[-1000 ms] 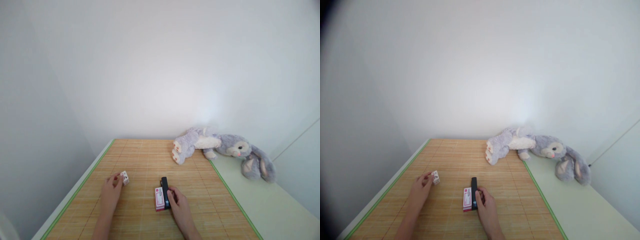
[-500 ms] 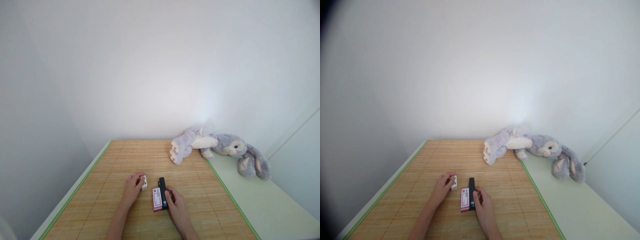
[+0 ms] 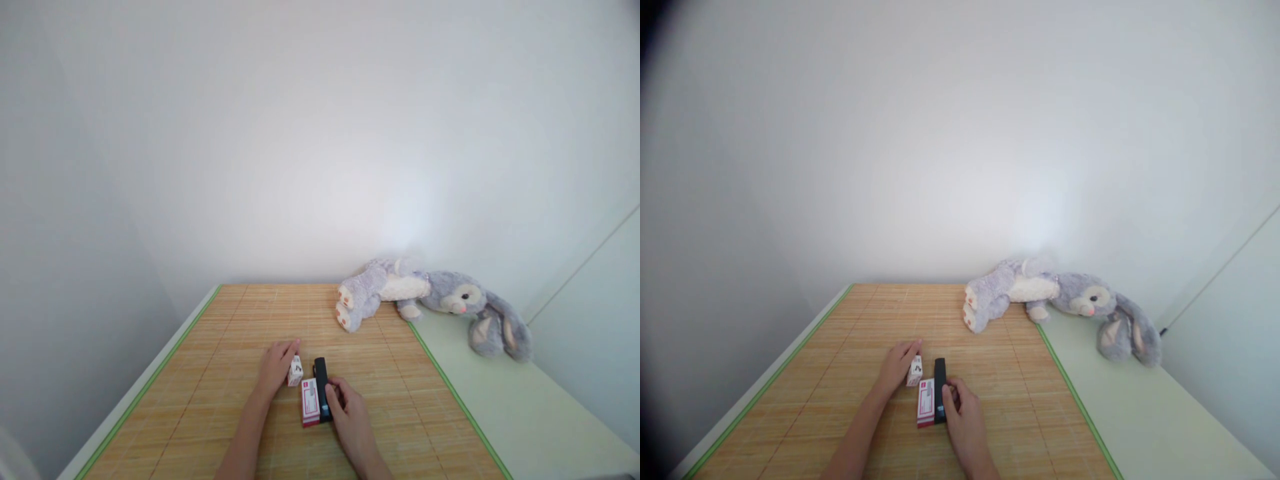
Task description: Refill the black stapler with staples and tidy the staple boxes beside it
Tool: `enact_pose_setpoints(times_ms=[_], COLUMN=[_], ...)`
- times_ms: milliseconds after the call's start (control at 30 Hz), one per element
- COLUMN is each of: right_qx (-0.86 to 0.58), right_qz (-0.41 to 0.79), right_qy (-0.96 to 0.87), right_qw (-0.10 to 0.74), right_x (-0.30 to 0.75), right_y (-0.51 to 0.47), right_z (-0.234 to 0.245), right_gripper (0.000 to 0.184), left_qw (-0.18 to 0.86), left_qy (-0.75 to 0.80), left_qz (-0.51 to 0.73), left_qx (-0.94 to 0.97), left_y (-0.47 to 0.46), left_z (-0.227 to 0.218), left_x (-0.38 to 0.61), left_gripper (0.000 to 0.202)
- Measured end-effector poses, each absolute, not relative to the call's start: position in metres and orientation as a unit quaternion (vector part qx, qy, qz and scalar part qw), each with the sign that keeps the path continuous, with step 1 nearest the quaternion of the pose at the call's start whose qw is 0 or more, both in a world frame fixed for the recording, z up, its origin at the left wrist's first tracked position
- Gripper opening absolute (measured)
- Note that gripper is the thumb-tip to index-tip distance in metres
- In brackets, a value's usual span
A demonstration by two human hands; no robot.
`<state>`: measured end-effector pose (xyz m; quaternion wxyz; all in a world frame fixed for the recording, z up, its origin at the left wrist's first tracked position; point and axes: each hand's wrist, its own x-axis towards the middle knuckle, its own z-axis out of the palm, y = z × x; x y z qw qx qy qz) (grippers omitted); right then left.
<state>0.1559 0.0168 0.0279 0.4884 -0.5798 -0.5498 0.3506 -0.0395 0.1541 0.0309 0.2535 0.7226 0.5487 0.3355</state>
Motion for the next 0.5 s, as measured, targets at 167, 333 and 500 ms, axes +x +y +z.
enact_pose_setpoints(times_ms=[167,333,500], right_qx=[-0.578,-0.573,-0.563], right_qz=[0.352,0.356,0.37], right_qy=[-0.549,-0.554,-0.537], right_qw=[0.491,0.488,0.507], right_x=[0.157,0.156,0.158], right_y=[0.017,0.016,0.009], right_z=[0.026,0.034,0.03], right_gripper=[0.05,0.05,0.049], left_qw=[0.264,0.26,0.252], left_qy=[0.546,0.542,0.531], left_qz=[0.369,0.39,0.368], left_qx=[0.704,0.697,0.721], left_y=[0.153,0.137,0.112], left_z=[0.03,0.027,0.023], left_x=[-0.039,-0.053,-0.06], left_gripper=[0.062,0.052,0.045])
